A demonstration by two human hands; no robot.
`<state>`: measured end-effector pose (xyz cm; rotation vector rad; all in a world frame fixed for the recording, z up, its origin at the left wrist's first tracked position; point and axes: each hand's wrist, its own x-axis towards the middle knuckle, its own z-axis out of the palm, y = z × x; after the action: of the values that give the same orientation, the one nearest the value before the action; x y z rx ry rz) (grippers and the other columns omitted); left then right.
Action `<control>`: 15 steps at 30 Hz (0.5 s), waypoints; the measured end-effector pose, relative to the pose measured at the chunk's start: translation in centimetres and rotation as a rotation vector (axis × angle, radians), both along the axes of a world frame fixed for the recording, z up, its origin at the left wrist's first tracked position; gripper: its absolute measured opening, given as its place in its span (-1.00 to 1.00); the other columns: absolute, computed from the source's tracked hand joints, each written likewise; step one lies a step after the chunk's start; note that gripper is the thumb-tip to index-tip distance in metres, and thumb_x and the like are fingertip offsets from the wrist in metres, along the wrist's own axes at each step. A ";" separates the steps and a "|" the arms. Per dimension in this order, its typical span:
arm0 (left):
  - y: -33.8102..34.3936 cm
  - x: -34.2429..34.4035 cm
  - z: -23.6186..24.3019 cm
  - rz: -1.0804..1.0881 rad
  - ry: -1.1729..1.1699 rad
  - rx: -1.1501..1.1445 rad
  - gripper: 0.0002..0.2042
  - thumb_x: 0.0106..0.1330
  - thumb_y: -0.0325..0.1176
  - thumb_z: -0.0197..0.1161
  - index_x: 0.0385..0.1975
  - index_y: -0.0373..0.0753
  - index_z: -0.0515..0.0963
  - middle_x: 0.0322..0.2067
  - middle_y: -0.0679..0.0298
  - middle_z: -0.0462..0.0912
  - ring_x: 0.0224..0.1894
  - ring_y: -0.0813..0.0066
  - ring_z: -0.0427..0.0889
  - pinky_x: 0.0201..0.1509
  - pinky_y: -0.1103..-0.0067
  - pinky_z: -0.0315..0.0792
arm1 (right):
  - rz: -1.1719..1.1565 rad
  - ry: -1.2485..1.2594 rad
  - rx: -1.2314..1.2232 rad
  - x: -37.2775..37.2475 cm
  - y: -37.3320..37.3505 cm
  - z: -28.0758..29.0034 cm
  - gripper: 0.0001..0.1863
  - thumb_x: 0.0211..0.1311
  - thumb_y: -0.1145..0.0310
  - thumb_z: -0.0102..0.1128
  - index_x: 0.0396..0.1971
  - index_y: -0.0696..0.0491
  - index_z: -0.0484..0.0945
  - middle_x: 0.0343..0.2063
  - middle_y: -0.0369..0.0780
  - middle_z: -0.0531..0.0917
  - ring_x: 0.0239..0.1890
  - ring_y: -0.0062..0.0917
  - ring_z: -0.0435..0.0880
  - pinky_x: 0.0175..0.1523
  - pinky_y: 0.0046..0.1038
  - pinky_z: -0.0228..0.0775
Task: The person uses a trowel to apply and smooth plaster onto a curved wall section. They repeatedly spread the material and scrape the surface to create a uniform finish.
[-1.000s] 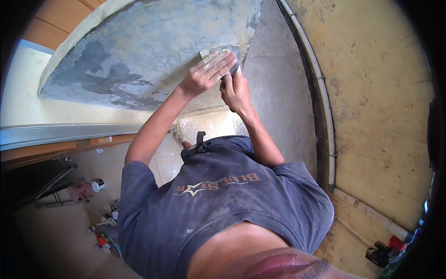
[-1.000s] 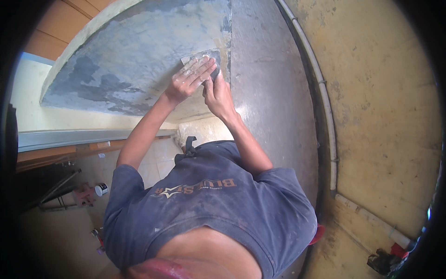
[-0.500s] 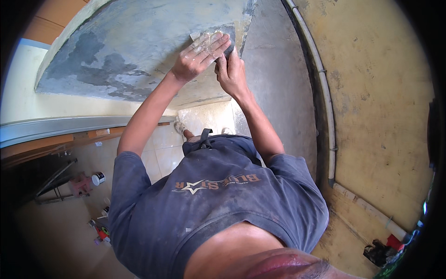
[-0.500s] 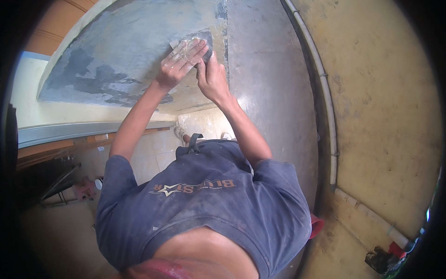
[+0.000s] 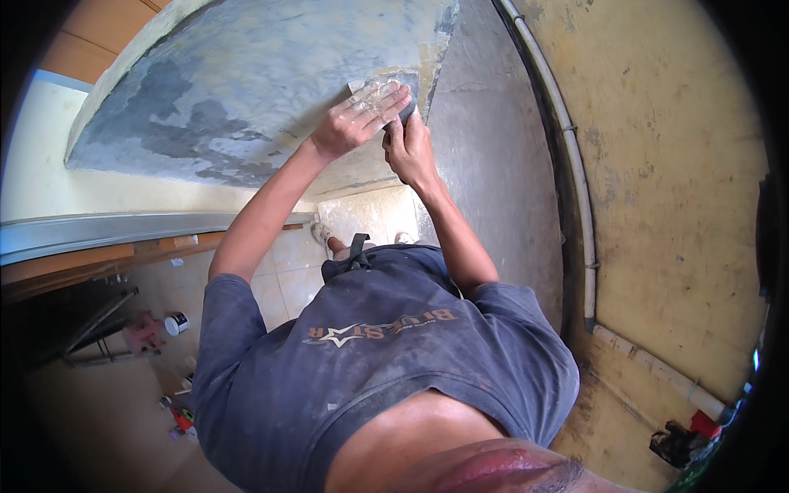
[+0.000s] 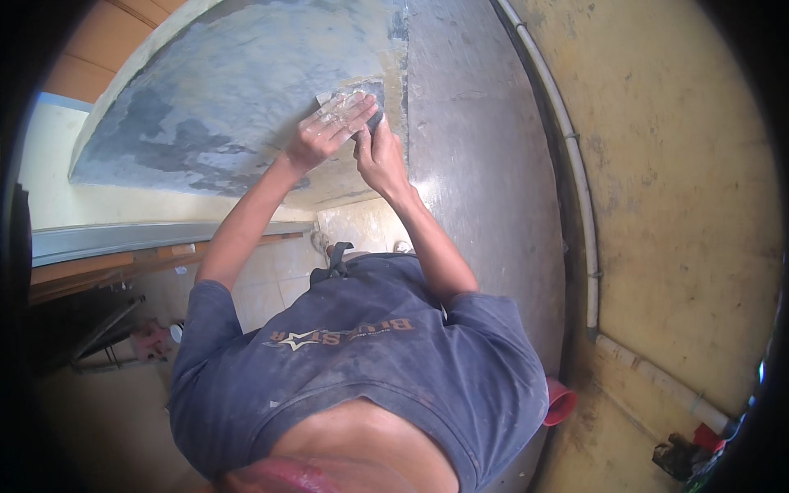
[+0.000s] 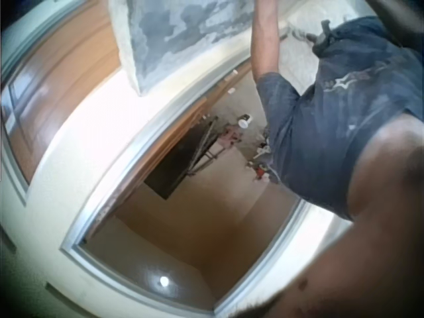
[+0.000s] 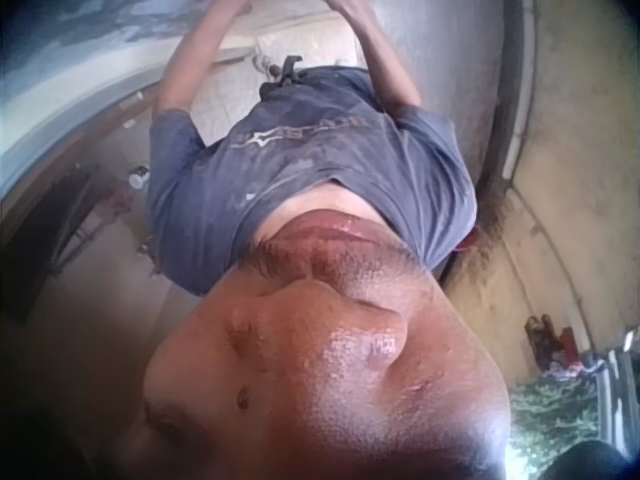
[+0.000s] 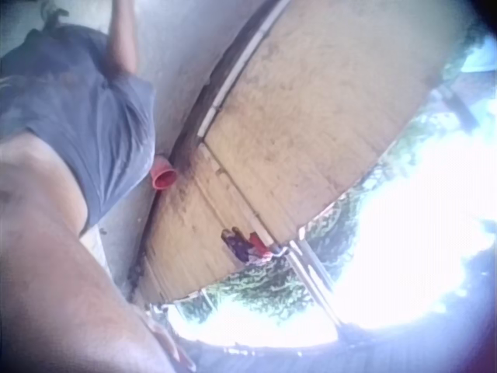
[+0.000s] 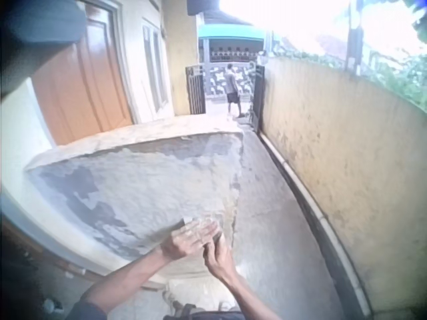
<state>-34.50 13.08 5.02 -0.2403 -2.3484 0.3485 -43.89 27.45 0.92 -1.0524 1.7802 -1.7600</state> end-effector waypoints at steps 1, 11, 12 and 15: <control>-0.1 -0.1 0.1 -0.007 0.000 0.004 -0.54 0.31 -0.47 0.33 0.24 -0.07 0.69 0.31 0.39 0.66 0.28 0.42 0.69 0.41 0.43 0.59 | -0.013 0.043 -0.038 -0.1 -0.1 -0.1 -0.79 0.68 0.32 -0.03 -0.12 0.19 0.38 -0.61 -0.28 0.56 -0.63 -0.63 0.54 -0.53 -0.45 0.41; -0.1 0.0 0.0 0.056 -0.021 -0.050 -0.52 0.39 -0.43 0.23 0.32 -0.06 0.62 0.34 0.42 0.64 0.35 0.51 0.63 0.48 0.47 0.51 | 0.022 0.049 -0.053 -0.8 -0.3 0.1 -0.82 0.63 0.38 0.00 -0.08 0.21 0.40 -0.62 -0.20 0.60 -0.62 -0.52 0.60 -0.47 -0.37 0.46; 0.0 -0.1 0.1 0.065 -0.024 -0.059 -0.52 0.39 -0.43 0.23 0.32 -0.06 0.63 0.33 0.42 0.64 0.34 0.51 0.64 0.47 0.47 0.51 | 0.000 0.087 -0.068 -0.8 -0.4 0.5 -0.83 0.62 0.39 0.01 -0.07 0.22 0.40 -0.62 -0.17 0.61 -0.61 -0.48 0.62 -0.45 -0.34 0.47; -0.1 -0.7 0.9 0.062 0.069 -0.010 -0.52 0.37 -0.44 0.25 0.32 -0.07 0.63 0.31 0.40 0.66 0.33 0.49 0.65 0.47 0.46 0.51 | -0.007 0.187 -0.061 -1.9 -0.9 1.9 -0.78 0.57 0.43 0.06 0.00 0.28 0.41 -0.52 0.09 0.65 -0.44 -0.01 0.68 -0.36 -0.14 0.49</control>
<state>-35.18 12.96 5.93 -0.1577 -2.2899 0.3931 -45.74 26.60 2.79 -1.2744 1.8505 -1.7814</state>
